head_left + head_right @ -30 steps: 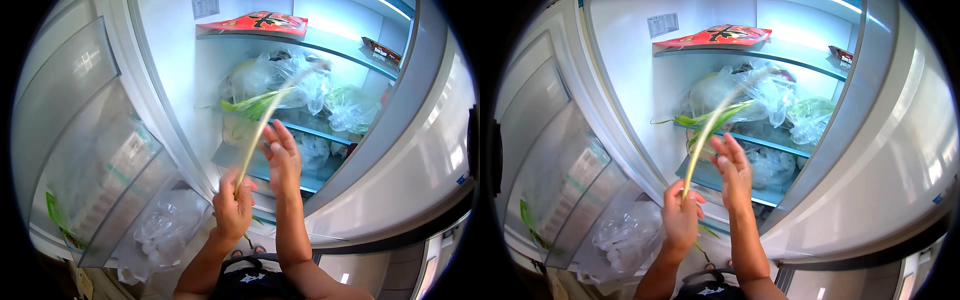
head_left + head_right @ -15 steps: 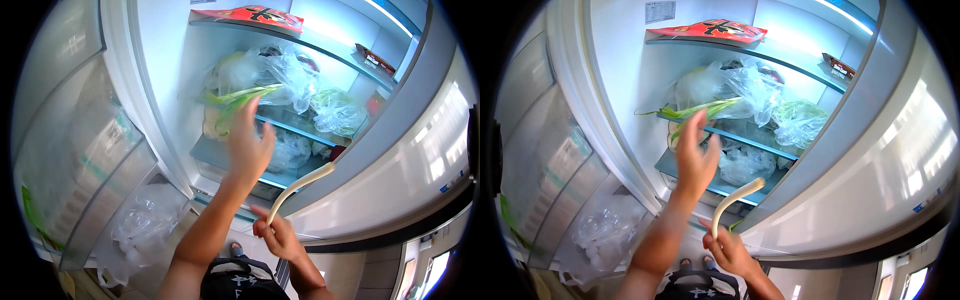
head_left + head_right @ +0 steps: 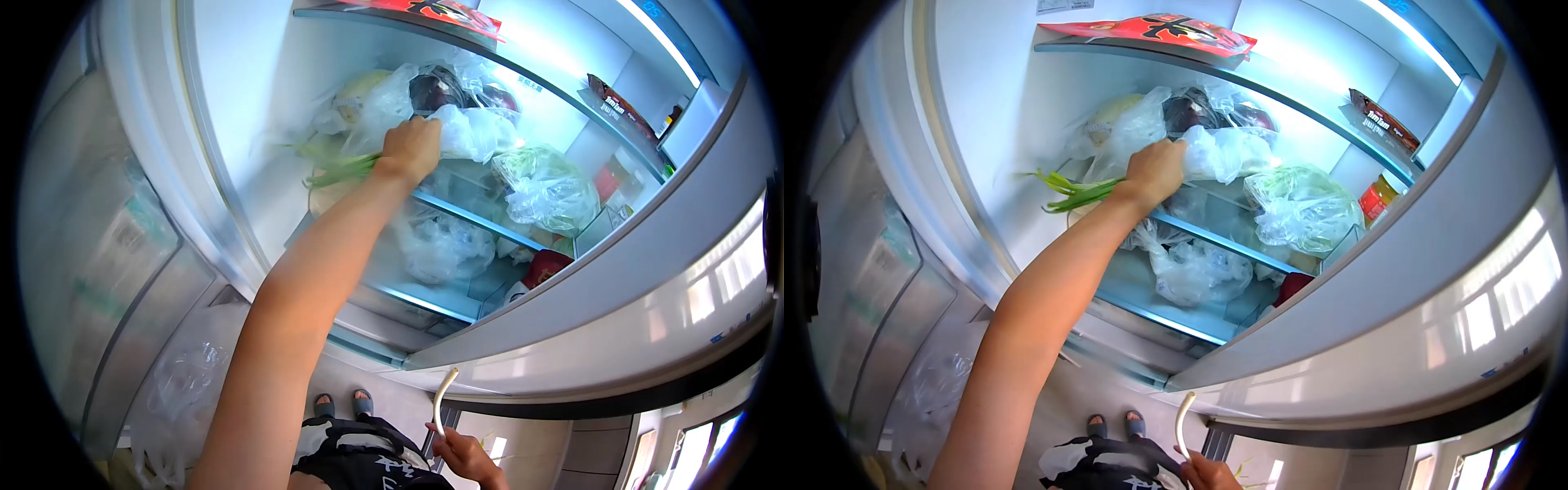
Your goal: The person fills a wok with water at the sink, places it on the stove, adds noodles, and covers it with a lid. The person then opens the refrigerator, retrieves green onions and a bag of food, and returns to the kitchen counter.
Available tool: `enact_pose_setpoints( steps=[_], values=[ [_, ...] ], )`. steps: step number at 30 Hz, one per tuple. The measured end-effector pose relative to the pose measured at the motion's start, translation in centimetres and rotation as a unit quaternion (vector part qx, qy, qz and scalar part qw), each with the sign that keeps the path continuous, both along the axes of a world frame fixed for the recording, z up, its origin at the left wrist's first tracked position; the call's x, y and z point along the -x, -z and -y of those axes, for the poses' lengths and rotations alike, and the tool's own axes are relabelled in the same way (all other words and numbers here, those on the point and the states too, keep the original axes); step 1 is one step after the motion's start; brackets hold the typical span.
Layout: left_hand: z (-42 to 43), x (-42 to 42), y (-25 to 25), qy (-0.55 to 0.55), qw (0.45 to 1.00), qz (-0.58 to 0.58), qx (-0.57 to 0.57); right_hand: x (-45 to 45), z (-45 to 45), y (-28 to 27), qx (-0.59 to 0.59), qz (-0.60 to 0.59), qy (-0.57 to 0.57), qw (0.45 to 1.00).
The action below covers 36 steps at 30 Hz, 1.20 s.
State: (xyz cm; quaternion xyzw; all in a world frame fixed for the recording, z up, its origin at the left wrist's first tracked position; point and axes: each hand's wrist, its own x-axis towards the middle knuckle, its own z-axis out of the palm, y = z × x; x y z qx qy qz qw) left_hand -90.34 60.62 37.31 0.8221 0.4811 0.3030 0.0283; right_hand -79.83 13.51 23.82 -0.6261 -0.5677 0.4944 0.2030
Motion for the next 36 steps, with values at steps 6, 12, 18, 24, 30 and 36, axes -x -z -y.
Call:
enact_pose_setpoints(
  steps=[6,12,18,24,30,36],
  values=[
    [0.3,0.3,-3.0,0.014,0.978,0.171,-0.120,-1.8,3.2,3.3,-0.006,-0.020,0.057,0.998],
    [-1.4,-9.0,-3.6,0.141,0.938,0.237,-0.211,-0.9,3.1,3.2,0.006,-0.001,0.091,0.996],
    [0.3,-10.1,-2.4,0.204,0.979,0.007,-0.023,-1.1,3.0,3.4,0.011,0.024,0.104,0.994],
    [-0.9,-2.6,-2.9,0.099,0.913,0.333,-0.215,-1.2,1.7,2.8,0.000,0.044,0.045,0.998],
    [-9.3,4.4,-1.7,-0.178,0.952,0.162,-0.188,-1.8,1.5,4.1,-0.010,0.065,0.026,0.998],
    [-7.2,6.0,-2.8,-0.189,0.951,-0.212,-0.122,-1.6,2.1,4.2,-0.016,0.051,0.037,0.998]
  ],
)
